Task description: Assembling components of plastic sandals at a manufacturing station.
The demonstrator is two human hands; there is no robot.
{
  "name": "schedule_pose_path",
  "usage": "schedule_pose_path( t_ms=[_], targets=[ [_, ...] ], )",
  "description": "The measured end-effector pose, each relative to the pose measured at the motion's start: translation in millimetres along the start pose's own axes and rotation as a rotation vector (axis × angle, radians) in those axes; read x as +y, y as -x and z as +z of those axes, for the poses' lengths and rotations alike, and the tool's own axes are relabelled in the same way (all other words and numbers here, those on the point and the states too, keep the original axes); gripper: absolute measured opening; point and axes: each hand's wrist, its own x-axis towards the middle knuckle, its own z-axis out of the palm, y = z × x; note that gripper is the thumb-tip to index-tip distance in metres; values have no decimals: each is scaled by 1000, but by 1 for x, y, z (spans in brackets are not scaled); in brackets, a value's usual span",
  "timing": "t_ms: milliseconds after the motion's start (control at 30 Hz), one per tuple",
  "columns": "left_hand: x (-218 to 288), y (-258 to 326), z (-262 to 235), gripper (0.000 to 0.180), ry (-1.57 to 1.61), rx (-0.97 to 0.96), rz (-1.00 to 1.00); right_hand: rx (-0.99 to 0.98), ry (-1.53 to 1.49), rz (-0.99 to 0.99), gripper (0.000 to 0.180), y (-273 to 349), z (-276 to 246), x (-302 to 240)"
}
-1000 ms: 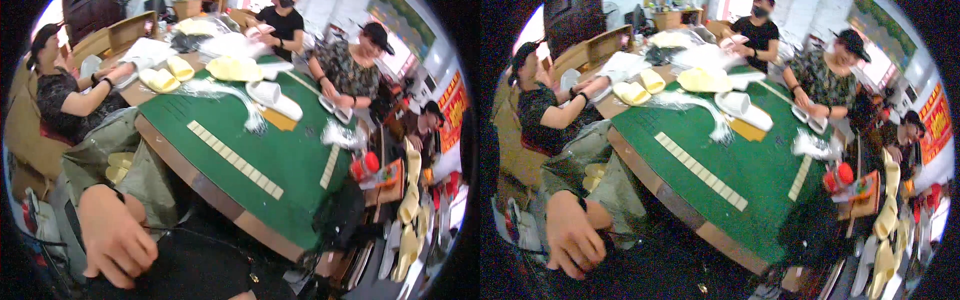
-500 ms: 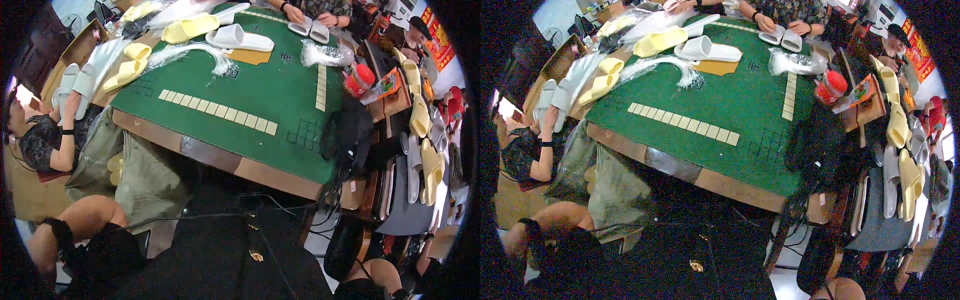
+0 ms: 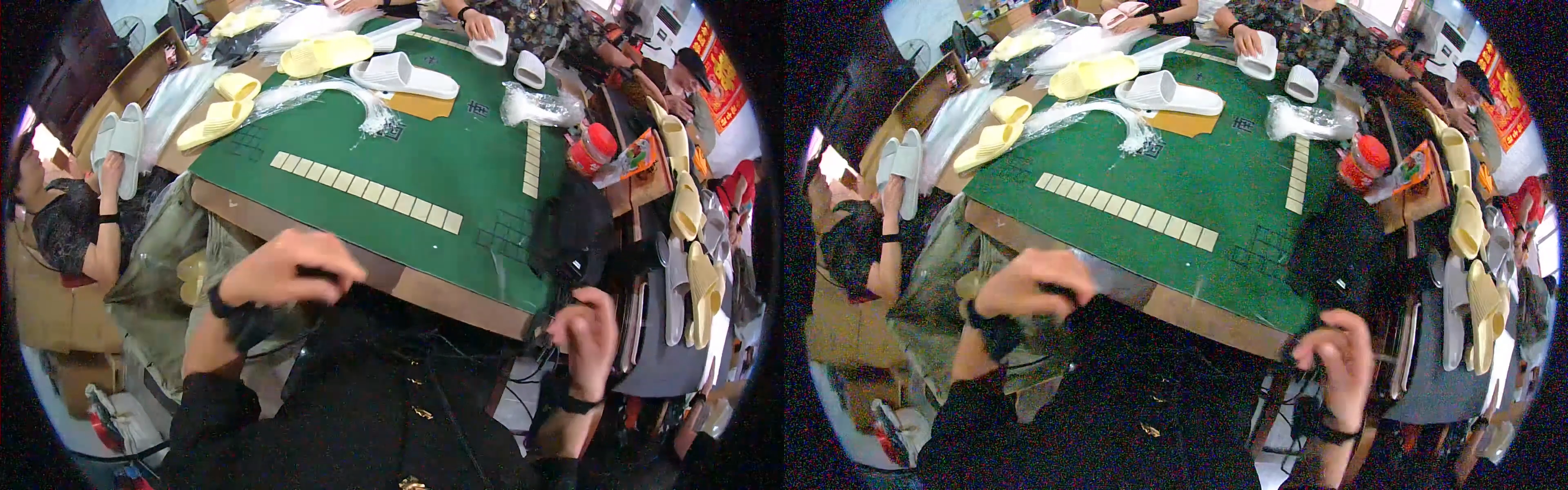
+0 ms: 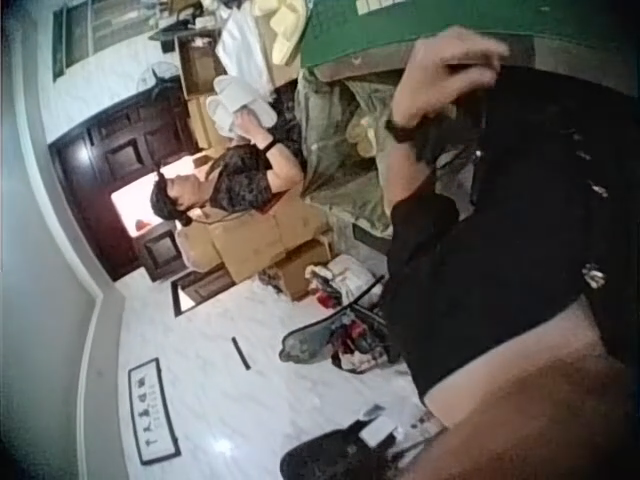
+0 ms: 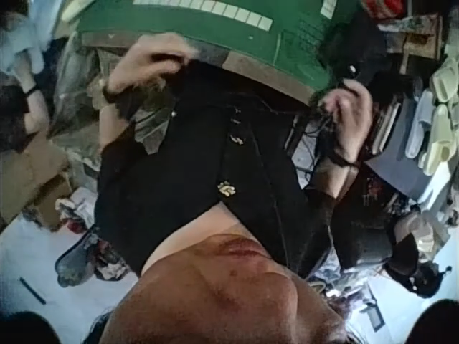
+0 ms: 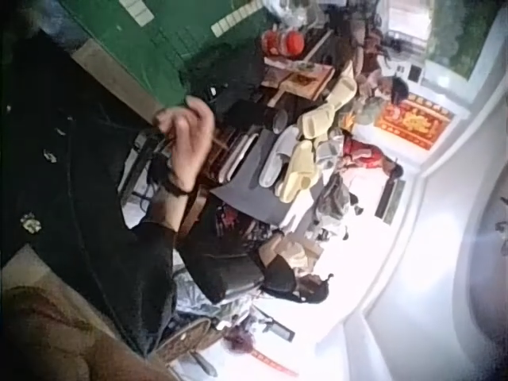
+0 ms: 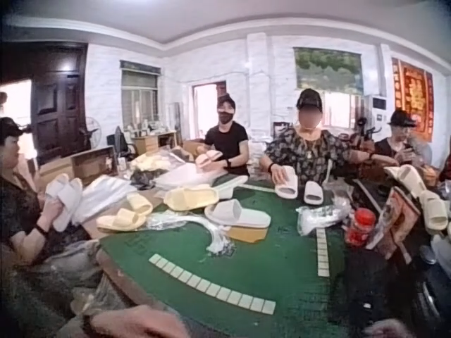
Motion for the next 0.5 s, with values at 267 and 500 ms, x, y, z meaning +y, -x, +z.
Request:
schedule_pose_path(
  t_ms=[267, 500],
  targets=[
    [-104, -32, 60, 63, -680, 290, -154, 125, 191, 175, 14, -51, 21, 130],
    [-94, -34, 64, 52, -775, 138, -295, 150, 249, 292, 23, -30, 16, 133]
  ],
)
